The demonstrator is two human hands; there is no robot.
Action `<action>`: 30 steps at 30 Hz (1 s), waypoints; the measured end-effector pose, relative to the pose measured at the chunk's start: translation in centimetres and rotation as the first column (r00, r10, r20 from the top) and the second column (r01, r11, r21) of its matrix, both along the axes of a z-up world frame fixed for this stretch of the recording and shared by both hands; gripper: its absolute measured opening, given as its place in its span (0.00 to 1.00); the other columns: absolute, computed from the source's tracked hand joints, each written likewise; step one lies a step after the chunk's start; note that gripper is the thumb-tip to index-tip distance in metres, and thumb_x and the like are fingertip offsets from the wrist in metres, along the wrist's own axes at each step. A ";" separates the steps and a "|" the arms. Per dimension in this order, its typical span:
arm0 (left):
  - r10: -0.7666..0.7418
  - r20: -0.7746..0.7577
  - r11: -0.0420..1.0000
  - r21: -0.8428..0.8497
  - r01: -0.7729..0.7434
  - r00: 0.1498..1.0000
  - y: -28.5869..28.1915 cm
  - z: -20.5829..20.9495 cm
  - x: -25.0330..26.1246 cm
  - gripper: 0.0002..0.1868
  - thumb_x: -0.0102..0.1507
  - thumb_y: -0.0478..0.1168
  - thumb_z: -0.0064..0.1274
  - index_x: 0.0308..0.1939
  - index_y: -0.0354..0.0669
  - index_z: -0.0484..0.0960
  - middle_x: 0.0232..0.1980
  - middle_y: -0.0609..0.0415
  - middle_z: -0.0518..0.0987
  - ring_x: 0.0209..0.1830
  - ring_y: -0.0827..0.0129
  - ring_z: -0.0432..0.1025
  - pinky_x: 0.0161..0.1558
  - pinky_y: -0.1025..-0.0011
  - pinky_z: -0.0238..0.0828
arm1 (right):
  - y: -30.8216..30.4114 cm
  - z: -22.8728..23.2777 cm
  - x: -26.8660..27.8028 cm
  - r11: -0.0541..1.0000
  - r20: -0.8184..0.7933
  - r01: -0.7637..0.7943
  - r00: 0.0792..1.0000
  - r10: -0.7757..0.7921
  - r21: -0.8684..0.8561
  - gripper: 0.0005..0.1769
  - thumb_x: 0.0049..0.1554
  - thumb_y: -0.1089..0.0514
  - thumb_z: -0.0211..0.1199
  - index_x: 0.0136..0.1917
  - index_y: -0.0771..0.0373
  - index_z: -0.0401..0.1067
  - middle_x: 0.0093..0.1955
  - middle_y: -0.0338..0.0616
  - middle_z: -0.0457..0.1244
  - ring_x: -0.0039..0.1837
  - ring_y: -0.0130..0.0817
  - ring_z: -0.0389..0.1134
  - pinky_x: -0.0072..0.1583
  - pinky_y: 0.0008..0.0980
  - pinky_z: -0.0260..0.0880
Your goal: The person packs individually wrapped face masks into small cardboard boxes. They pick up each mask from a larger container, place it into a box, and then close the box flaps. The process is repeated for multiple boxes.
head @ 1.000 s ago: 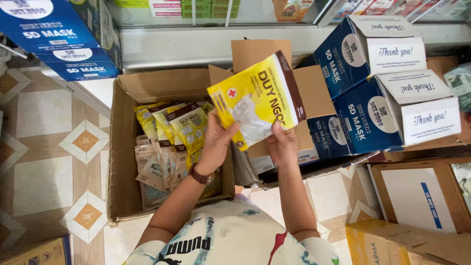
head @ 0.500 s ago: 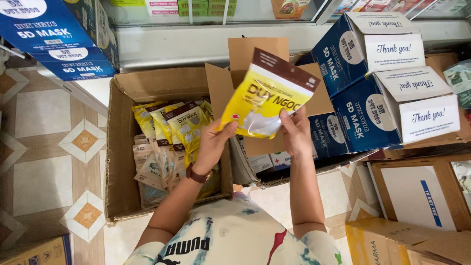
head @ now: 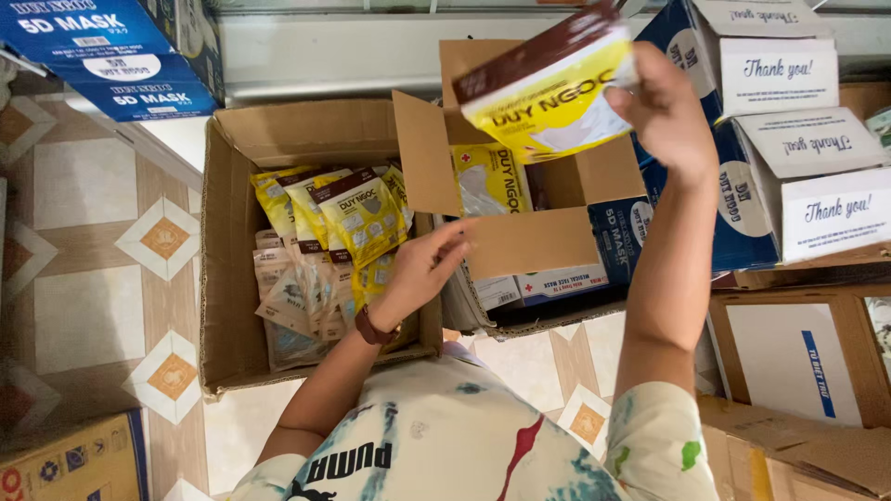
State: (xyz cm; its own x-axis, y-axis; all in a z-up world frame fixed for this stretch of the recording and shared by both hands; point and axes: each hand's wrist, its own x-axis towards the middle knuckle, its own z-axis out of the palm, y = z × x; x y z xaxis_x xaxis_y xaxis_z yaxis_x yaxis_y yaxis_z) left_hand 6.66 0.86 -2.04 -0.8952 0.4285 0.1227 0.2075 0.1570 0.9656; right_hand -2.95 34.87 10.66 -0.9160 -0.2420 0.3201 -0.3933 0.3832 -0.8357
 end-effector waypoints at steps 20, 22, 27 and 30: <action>-0.055 -0.204 0.985 -0.174 0.019 0.977 -0.1 -2.3 0.4 0.29 0.67 0.44 0.55 0.73 0.46 0.69 0.68 0.43 0.74 0.63 0.46 0.72 0.60 0.59 0.72 | -3.9 -16.4 -15.8 0.652 0.528 -0.529 0.819 0.225 0.543 0.20 0.52 0.62 0.59 0.58 0.60 0.76 0.48 0.50 0.72 0.51 0.44 0.71 0.53 0.40 0.69; -0.056 -0.202 0.985 -0.169 0.022 0.978 -0.1 -2.3 0.3 0.29 0.67 0.43 0.55 0.72 0.46 0.69 0.69 0.43 0.74 0.64 0.46 0.72 0.61 0.59 0.72 | -3.7 -17.5 -15.8 0.660 0.520 -0.487 0.837 0.168 0.572 0.20 0.53 0.61 0.60 0.59 0.59 0.77 0.48 0.50 0.72 0.51 0.44 0.72 0.54 0.41 0.70; -0.074 -0.211 0.983 -0.180 0.036 0.975 0.1 -2.5 -0.1 0.30 0.67 0.42 0.56 0.73 0.47 0.68 0.68 0.42 0.74 0.62 0.46 0.73 0.59 0.58 0.73 | -4.0 -16.3 -14.2 0.464 0.290 -0.283 0.955 0.058 0.839 0.20 0.57 0.56 0.64 0.62 0.53 0.78 0.52 0.54 0.71 0.54 0.53 0.71 0.57 0.46 0.70; -0.083 -0.199 0.979 -0.201 0.042 0.976 0.4 -2.8 -0.2 0.31 0.65 0.40 0.56 0.73 0.48 0.69 0.68 0.42 0.74 0.61 0.45 0.73 0.58 0.59 0.74 | -4.7 -14.6 -11.8 0.477 0.276 -0.234 0.961 -0.020 0.847 0.22 0.60 0.56 0.61 0.67 0.49 0.75 0.53 0.55 0.71 0.53 0.53 0.72 0.59 0.46 0.72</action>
